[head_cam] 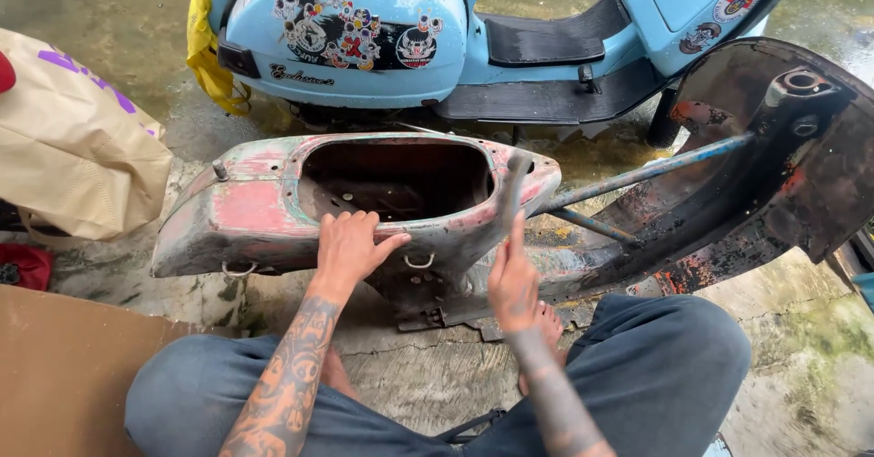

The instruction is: Cleaning a vintage scooter frame component using a wire brush to remove rust and debris

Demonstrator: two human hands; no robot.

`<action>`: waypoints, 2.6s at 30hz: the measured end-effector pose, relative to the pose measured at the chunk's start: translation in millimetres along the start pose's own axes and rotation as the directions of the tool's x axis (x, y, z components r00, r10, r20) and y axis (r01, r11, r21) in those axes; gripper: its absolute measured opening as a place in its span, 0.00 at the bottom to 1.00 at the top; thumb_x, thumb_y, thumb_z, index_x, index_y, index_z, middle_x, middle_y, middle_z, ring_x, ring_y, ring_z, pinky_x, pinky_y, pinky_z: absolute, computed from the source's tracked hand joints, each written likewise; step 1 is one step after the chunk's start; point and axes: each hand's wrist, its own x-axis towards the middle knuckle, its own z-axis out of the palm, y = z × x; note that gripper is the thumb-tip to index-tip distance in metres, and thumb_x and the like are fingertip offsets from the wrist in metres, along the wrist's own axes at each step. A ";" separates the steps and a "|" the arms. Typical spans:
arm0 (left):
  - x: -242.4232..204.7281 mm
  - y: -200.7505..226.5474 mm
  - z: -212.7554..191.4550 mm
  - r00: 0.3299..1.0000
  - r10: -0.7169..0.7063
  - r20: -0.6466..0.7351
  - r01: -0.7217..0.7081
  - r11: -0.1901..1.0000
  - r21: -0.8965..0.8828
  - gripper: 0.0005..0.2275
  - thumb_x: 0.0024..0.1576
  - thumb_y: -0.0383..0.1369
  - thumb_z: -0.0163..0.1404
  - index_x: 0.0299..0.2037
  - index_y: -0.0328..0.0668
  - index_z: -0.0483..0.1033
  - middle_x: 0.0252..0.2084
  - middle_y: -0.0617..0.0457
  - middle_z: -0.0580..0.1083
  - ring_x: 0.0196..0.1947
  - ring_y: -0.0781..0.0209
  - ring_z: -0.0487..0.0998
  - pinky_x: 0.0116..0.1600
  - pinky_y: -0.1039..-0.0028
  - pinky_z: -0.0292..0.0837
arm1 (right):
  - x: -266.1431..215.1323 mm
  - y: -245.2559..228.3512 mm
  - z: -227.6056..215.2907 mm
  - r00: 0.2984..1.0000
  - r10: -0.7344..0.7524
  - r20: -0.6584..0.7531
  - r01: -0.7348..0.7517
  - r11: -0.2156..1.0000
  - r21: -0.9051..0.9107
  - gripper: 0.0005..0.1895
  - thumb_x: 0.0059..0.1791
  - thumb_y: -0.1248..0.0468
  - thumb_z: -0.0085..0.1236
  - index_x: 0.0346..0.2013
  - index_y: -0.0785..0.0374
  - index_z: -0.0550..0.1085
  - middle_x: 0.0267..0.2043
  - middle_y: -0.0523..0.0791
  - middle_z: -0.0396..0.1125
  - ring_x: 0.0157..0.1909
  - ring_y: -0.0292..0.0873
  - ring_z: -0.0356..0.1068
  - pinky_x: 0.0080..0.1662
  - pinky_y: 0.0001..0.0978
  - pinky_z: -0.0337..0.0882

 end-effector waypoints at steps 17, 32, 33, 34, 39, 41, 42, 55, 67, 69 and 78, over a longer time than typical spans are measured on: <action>1.5 5.3 -18.8 0.993 -0.008 0.118 0.011 1.000 -0.023 0.30 0.58 0.67 0.40 0.32 0.46 0.73 0.29 0.53 0.69 0.33 0.52 0.71 0.44 0.64 0.58 | -7.8 -5.5 -25.9 0.981 0.128 0.144 -0.126 0.992 -0.022 0.33 0.57 0.61 0.37 0.79 0.50 0.47 0.34 0.60 0.74 0.37 0.60 0.76 0.43 0.51 0.76; -3.1 7.7 -20.3 0.992 -0.015 0.123 0.019 0.999 -0.031 0.29 0.59 0.66 0.40 0.34 0.45 0.73 0.30 0.52 0.70 0.34 0.52 0.71 0.44 0.63 0.59 | 23.8 21.5 -9.5 0.997 0.077 0.006 -0.077 0.996 -0.037 0.34 0.56 0.62 0.39 0.78 0.51 0.49 0.27 0.60 0.71 0.32 0.61 0.73 0.39 0.53 0.73; -0.3 7.8 -22.6 0.990 -0.014 0.141 0.018 1.000 -0.023 0.30 0.59 0.66 0.39 0.34 0.45 0.73 0.31 0.52 0.70 0.34 0.51 0.71 0.44 0.63 0.59 | 10.6 13.4 -10.0 0.999 0.025 0.031 -0.026 1.000 0.010 0.31 0.58 0.63 0.35 0.78 0.56 0.49 0.24 0.56 0.70 0.26 0.54 0.72 0.37 0.43 0.73; 1.5 6.3 -20.5 0.991 -0.012 0.130 0.015 1.000 -0.022 0.30 0.59 0.66 0.39 0.34 0.45 0.73 0.31 0.52 0.70 0.34 0.51 0.71 0.44 0.63 0.59 | -13.1 16.6 -5.0 1.000 0.018 0.023 -0.019 1.000 0.011 0.31 0.58 0.63 0.35 0.78 0.56 0.49 0.24 0.56 0.70 0.26 0.54 0.72 0.37 0.43 0.73; -2.9 8.7 -11.2 0.996 -0.020 -0.091 0.015 0.998 -0.055 0.28 0.54 0.63 0.52 0.27 0.41 0.79 0.26 0.52 0.75 0.28 0.52 0.72 0.49 0.63 0.62 | -46.2 23.3 -14.7 0.993 0.025 0.113 0.030 0.887 -0.460 0.33 0.55 0.57 0.44 0.76 0.50 0.53 0.20 0.42 0.72 0.13 0.40 0.65 0.16 0.35 0.63; -0.5 3.0 -5.8 0.999 -0.008 -0.039 0.006 0.999 -0.035 0.29 0.56 0.64 0.47 0.30 0.43 0.76 0.28 0.51 0.73 0.31 0.51 0.73 0.47 0.63 0.61 | 12.4 51.3 -19.5 0.987 0.108 0.121 -0.075 0.966 -0.248 0.32 0.57 0.60 0.39 0.78 0.48 0.49 0.25 0.46 0.71 0.17 0.42 0.66 0.21 0.34 0.68; 0.7 0.3 -3.1 1.000 0.007 0.018 -0.007 1.000 -0.020 0.29 0.57 0.66 0.41 0.33 0.45 0.73 0.30 0.51 0.71 0.34 0.50 0.73 0.45 0.63 0.60 | 40.4 65.3 -22.1 0.970 0.192 0.147 -0.190 0.981 -0.030 0.32 0.60 0.64 0.34 0.80 0.46 0.44 0.30 0.51 0.70 0.22 0.43 0.67 0.27 0.33 0.72; -25.7 41.1 22.6 0.917 0.317 -0.240 -0.264 0.937 0.228 0.36 0.52 0.53 0.54 0.70 0.49 0.62 0.68 0.47 0.65 0.66 0.51 0.64 0.71 0.48 0.48 | 97.1 86.3 -128.9 0.945 0.305 0.116 -0.288 0.610 0.739 0.34 0.59 0.67 0.42 0.78 0.49 0.47 0.25 0.48 0.59 0.17 0.38 0.60 0.16 0.27 0.66; 17.9 124.9 44.8 0.868 0.447 -0.215 -0.391 0.884 0.257 0.33 0.53 0.45 0.54 0.71 0.53 0.62 0.69 0.42 0.63 0.67 0.44 0.65 0.69 0.43 0.53 | 89.8 75.7 -131.6 0.960 0.258 0.110 -0.239 0.548 0.802 0.32 0.60 0.68 0.39 0.78 0.52 0.47 0.26 0.48 0.60 0.17 0.38 0.60 0.15 0.27 0.66; 23.8 135.2 46.5 0.876 0.423 -0.230 -0.363 0.894 0.263 0.31 0.54 0.45 0.54 0.70 0.52 0.64 0.68 0.42 0.64 0.66 0.44 0.65 0.69 0.41 0.50 | 85.9 71.5 -135.3 0.963 0.246 0.108 -0.234 0.566 0.790 0.32 0.60 0.68 0.39 0.78 0.52 0.47 0.25 0.48 0.59 0.16 0.38 0.59 0.15 0.27 0.66; 8.2 120.8 27.9 0.893 0.379 -0.242 -0.314 0.911 0.267 0.27 0.55 0.43 0.53 0.67 0.55 0.67 0.66 0.43 0.66 0.66 0.46 0.65 0.69 0.41 0.48 | 78.6 66.6 -138.0 0.971 0.194 0.140 -0.229 0.576 0.785 0.33 0.58 0.70 0.40 0.78 0.57 0.46 0.26 0.48 0.60 0.17 0.38 0.60 0.16 0.26 0.67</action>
